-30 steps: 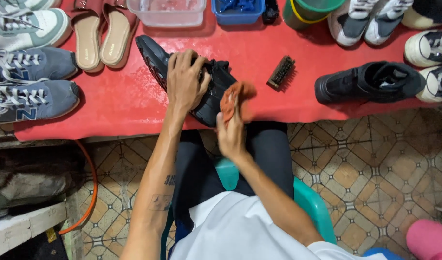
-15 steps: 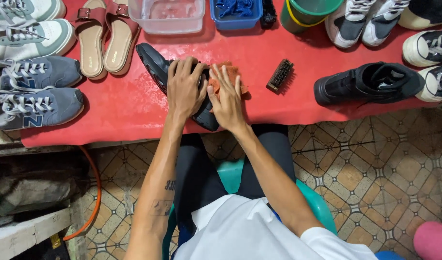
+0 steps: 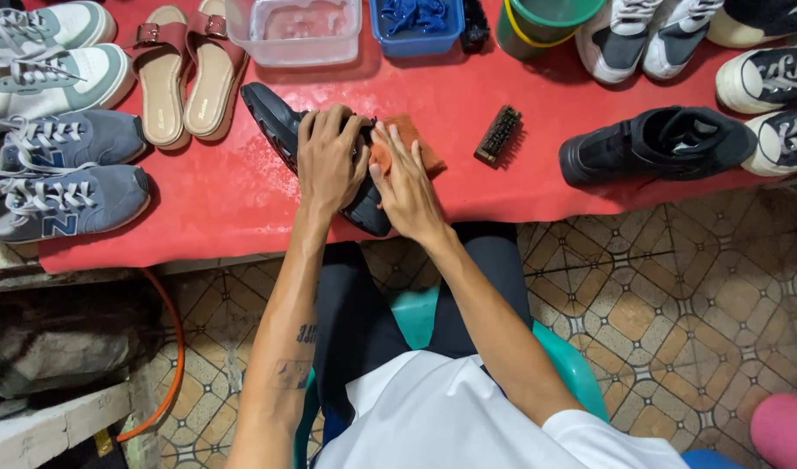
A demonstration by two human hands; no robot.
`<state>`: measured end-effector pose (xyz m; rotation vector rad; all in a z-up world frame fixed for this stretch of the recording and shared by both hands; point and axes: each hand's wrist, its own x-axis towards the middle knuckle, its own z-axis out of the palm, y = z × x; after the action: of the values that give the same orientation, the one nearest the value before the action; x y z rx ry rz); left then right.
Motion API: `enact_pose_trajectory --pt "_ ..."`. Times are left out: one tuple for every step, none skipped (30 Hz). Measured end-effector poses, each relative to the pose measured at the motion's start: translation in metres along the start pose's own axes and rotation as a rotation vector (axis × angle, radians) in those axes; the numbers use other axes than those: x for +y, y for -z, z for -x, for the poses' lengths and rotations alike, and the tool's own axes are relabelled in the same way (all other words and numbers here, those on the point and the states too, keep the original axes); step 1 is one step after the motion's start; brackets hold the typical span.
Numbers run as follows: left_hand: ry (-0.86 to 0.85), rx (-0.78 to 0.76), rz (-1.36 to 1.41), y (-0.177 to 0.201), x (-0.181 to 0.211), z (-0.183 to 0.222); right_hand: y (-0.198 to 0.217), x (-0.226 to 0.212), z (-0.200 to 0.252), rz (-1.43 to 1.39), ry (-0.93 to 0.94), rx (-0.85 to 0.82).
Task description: The person is cleaning the upper part of a black sneaker by brushing it with a small brush and wiping it with a cloth.
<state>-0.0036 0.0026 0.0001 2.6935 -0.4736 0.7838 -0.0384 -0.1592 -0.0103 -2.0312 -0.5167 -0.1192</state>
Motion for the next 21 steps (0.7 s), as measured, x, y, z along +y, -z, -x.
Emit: enact_pose_trajectory --pt "-0.001 0.003 -0.001 0.000 0.000 -0.001 0.001 -0.001 0.001 0.001 0.003 0.001" --pt "0.003 0.006 -0.004 -0.001 0.000 -0.002 0.001 -0.001 0.002 0.023 0.003 0.015" --pt "0.008 0.005 -0.006 -0.001 0.000 -0.002 0.001 -0.002 0.004 0.045 0.000 0.030" --pt "0.006 0.005 -0.006 0.002 0.002 -0.001 0.005 -0.009 0.014 0.045 0.000 0.031" --pt "0.011 0.010 -0.005 0.004 0.004 -0.002 0.010 -0.016 0.022 0.080 -0.002 0.012" --pt "0.016 0.014 -0.004 0.006 0.005 -0.003 0.015 -0.022 0.031 0.116 -0.003 -0.008" --pt "0.016 0.012 -0.002 0.006 0.006 -0.003 0.016 -0.022 0.039 0.116 -0.005 -0.008" --pt "0.025 0.005 0.005 0.007 0.006 -0.003 0.016 -0.022 0.048 0.146 -0.025 0.010" --pt "0.032 -0.001 0.013 0.007 0.006 -0.004 0.016 -0.022 0.056 0.177 -0.043 0.029" --pt "0.031 -0.001 0.015 0.007 0.005 -0.004 0.012 -0.025 0.058 0.178 -0.044 0.030" --pt "0.027 -0.004 0.010 0.007 0.005 -0.003 0.008 -0.027 0.060 0.195 -0.058 0.047" --pt "0.023 -0.008 0.006 0.007 0.004 -0.003 0.005 -0.030 0.063 0.212 -0.071 0.064" --pt "0.020 -0.004 0.006 0.005 0.005 -0.004 0.003 -0.025 0.054 0.214 -0.069 0.067" --pt "0.020 -0.002 0.004 0.004 0.005 -0.004 0.000 -0.019 0.046 0.225 -0.064 0.080" --pt "0.023 -0.001 -0.001 0.004 0.004 -0.002 -0.004 -0.015 0.039 0.234 -0.058 0.089" --pt "0.023 0.000 -0.004 0.005 0.004 -0.001 -0.004 -0.006 0.027 0.232 -0.056 0.089" --pt "0.024 -0.003 0.000 0.006 0.005 -0.002 -0.003 0.003 0.014 0.205 -0.059 0.060" --pt "0.025 -0.006 0.005 0.006 0.005 -0.003 -0.003 0.011 0.002 0.178 -0.062 0.031" --pt "0.025 -0.006 0.006 0.004 0.004 -0.002 -0.006 0.021 -0.007 0.180 -0.062 0.031" --pt "0.028 -0.003 -0.001 0.002 0.003 -0.001 -0.010 0.032 -0.015 0.209 -0.073 0.010" --pt "0.029 0.002 -0.010 -0.001 0.001 -0.003 -0.013 0.042 -0.025 0.239 -0.082 -0.009"
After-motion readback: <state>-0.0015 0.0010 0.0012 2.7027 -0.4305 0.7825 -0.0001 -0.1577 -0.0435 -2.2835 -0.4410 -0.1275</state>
